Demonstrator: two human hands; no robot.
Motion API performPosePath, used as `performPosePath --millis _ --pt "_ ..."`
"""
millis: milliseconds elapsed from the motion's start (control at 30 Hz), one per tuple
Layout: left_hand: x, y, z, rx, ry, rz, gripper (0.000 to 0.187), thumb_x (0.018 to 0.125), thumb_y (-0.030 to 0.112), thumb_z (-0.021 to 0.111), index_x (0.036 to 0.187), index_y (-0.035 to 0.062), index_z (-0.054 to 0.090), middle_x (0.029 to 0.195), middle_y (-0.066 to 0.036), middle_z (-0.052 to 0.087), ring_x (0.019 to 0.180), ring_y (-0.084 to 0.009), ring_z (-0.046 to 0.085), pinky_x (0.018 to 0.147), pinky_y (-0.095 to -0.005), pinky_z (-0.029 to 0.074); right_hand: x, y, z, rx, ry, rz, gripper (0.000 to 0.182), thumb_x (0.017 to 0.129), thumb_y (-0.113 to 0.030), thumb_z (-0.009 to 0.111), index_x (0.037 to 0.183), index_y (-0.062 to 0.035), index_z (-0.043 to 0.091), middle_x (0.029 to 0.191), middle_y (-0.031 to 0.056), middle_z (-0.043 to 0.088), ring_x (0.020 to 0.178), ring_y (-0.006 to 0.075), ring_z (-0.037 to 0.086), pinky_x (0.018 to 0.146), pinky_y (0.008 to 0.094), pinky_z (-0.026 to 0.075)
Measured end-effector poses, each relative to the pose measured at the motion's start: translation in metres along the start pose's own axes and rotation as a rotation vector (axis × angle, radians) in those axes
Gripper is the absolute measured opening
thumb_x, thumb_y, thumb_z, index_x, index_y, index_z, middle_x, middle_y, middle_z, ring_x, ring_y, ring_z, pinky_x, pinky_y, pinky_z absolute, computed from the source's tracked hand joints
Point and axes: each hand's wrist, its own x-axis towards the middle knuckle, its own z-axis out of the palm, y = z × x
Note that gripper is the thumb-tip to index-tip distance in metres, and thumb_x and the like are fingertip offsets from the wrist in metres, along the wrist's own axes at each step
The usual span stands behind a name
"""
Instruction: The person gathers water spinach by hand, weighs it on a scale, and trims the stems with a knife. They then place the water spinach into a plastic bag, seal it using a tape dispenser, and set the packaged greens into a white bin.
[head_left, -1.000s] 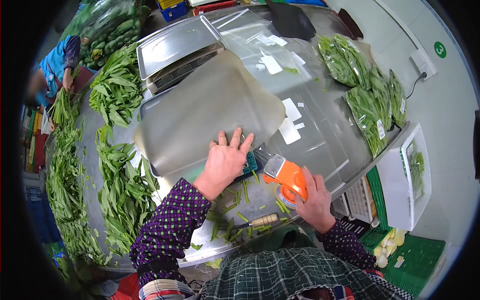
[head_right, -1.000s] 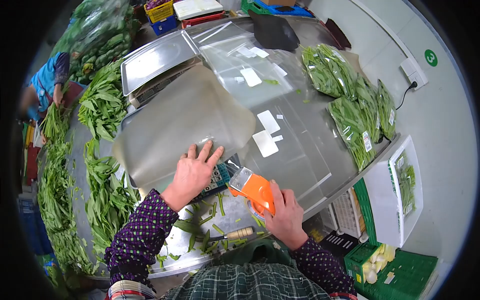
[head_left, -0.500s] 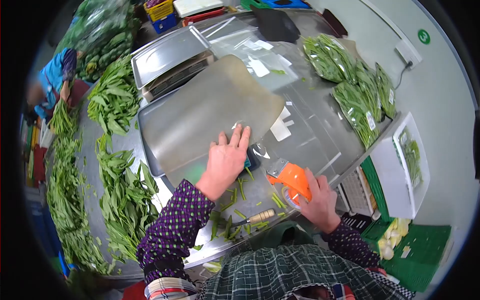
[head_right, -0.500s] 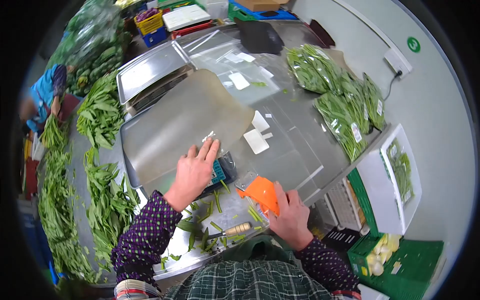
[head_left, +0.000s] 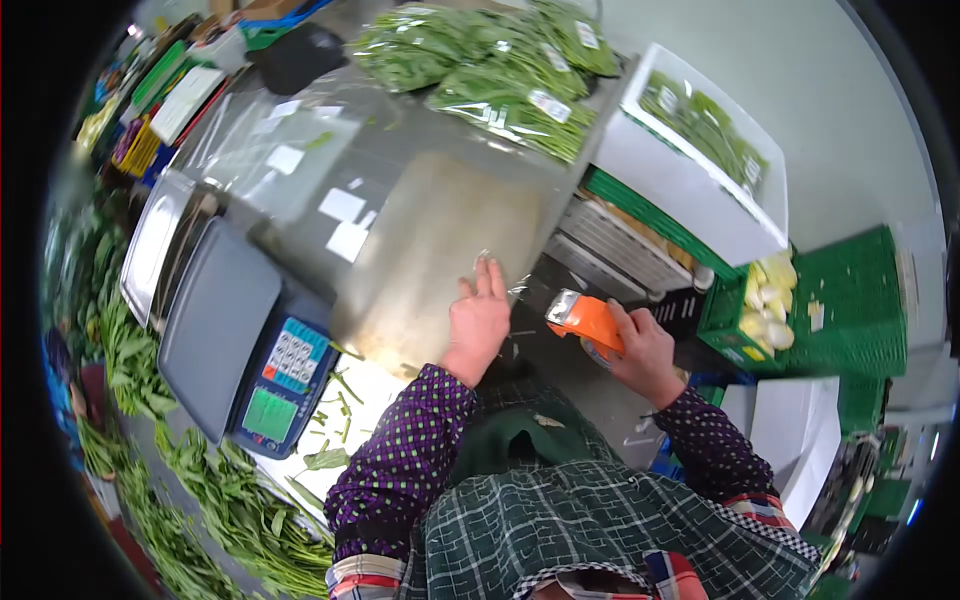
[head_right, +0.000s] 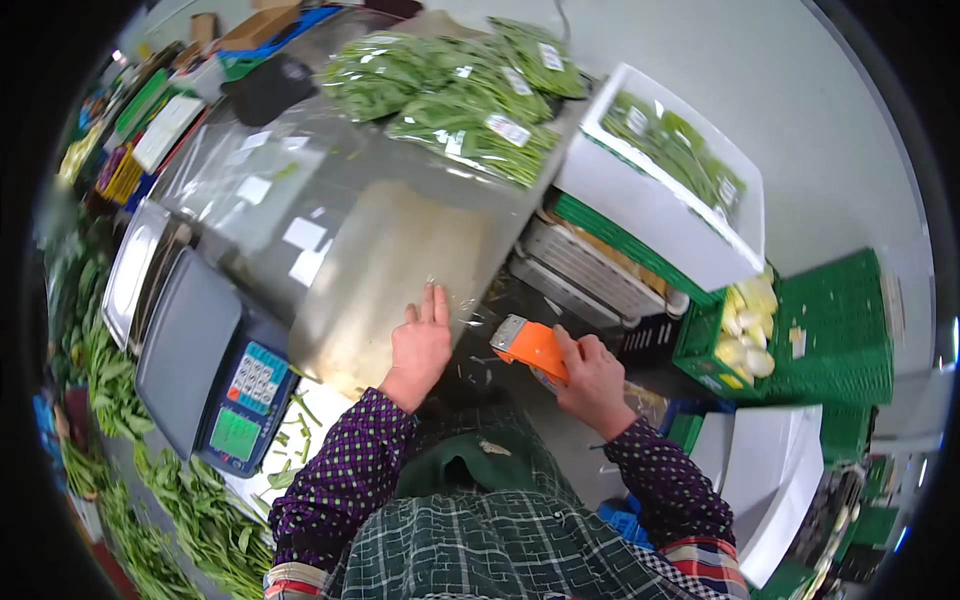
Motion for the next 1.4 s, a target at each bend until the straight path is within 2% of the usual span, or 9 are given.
performPosePath --millis 267,467,567,667,767,967,1167,1333,1400 --pt "0.012 0.034 0.036 0.105 -0.097 0.093 0.064 0.079 0.014 0.056 0.137 -0.0055 0.038 0.138 -0.02 0.046 0.103 -0.0347 0.059 0.067 -0.0358 0.057 -0.032 0.038 0.033 0.106 -0.053 0.124 0.067 0.066 -0.016 0.072 0.128 -0.0073 0.051 0.088 0.0087 0.047 0.079 0.0259 0.056 0.066 0.0366 0.048" --pt "0.02 0.036 0.006 -0.079 -0.234 0.009 0.066 0.085 0.032 0.054 0.136 -0.0068 0.038 0.137 -0.022 0.045 0.11 -0.0426 0.053 0.077 -0.0434 0.054 -0.027 0.049 0.049 0.156 -0.076 0.116 0.067 0.067 -0.015 0.07 0.13 -0.0069 0.049 0.09 0.0098 0.047 0.079 0.0275 0.056 0.067 0.0371 0.047" --pt "0.034 0.027 0.002 -0.196 -0.228 -0.005 0.066 0.088 0.04 0.051 0.137 -0.0022 0.039 0.135 -0.019 0.047 0.102 -0.0388 0.056 0.083 -0.0442 0.05 -0.017 0.05 0.057 0.155 -0.088 0.078 0.067 0.068 -0.016 0.07 0.131 -0.0069 0.048 0.09 0.0099 0.047 0.081 0.0271 0.056 0.068 0.0375 0.048" --pt "0.06 0.027 -0.004 -0.318 -0.426 -0.199 0.067 0.091 0.048 0.048 0.141 0.0063 0.035 0.135 -0.019 0.044 0.119 -0.0377 0.045 0.097 -0.0443 0.04 -0.009 0.045 0.062 0.122 -0.14 0.07 0.067 0.068 -0.016 0.068 0.131 -0.0059 0.048 0.092 0.011 0.049 0.08 0.0279 0.057 0.067 0.0384 0.048" --pt "0.048 0.038 0.041 -0.154 -0.046 -0.156 0.069 0.091 0.049 0.049 0.142 0.0062 0.032 0.14 -0.019 0.038 0.128 -0.037 0.035 0.105 -0.0487 0.029 -0.004 0.044 0.064 0.076 -0.252 0.113 0.069 0.068 -0.016 0.069 0.133 -0.0053 0.047 0.094 0.0124 0.05 0.08 0.028 0.057 0.065 0.0386 0.048" --pt "0.049 0.033 0.04 -0.254 -0.186 -0.108 0.082 0.085 0.048 0.057 0.144 0.0009 0.025 0.145 -0.021 0.028 0.135 -0.0372 0.025 0.109 -0.0534 0.02 0.022 0.04 0.057 -0.125 -0.333 0.035 0.062 0.074 -0.027 0.068 0.128 -0.0018 0.052 0.087 0.0123 0.052 0.072 0.0262 0.057 0.056 0.0346 0.047" --pt "0.049 0.035 0.048 -0.251 -0.197 -0.13 0.087 0.082 0.042 0.063 0.144 -0.001 0.02 0.148 -0.021 0.025 0.137 -0.0375 0.021 0.109 -0.0563 0.018 0.054 0.013 0.07 -0.273 -0.397 -0.107 0.051 0.074 -0.016 0.062 0.12 0.0041 0.055 0.08 0.0136 0.055 0.065 0.0271 0.057 0.041 0.0414 0.044" --pt "0.043 0.036 0.052 -0.249 -0.165 -0.073 0.087 0.081 0.038 0.065 0.144 -0.0021 0.02 0.148 -0.022 0.025 0.136 -0.0384 0.024 0.109 -0.0571 0.02 0.087 -0.037 0.115 -0.785 -0.655 0.018 0.031 0.083 -0.026 0.057 0.103 -0.0033 0.061 0.082 0.011 0.057 0.066 0.0269 0.058 0.043 0.0452 0.046" --pt "0.043 0.037 0.049 -0.201 -0.077 -0.055 0.089 0.08 0.038 0.065 0.144 -0.0019 0.019 0.149 -0.022 0.023 0.137 -0.0385 0.024 0.109 -0.0566 0.02 0.062 -0.01 0.223 -0.893 -1.204 -0.137 0.022 0.081 -0.025 0.061 0.098 -0.0132 0.068 0.087 0.0087 0.061 0.074 0.0235 0.06 0.052 0.043 0.047"
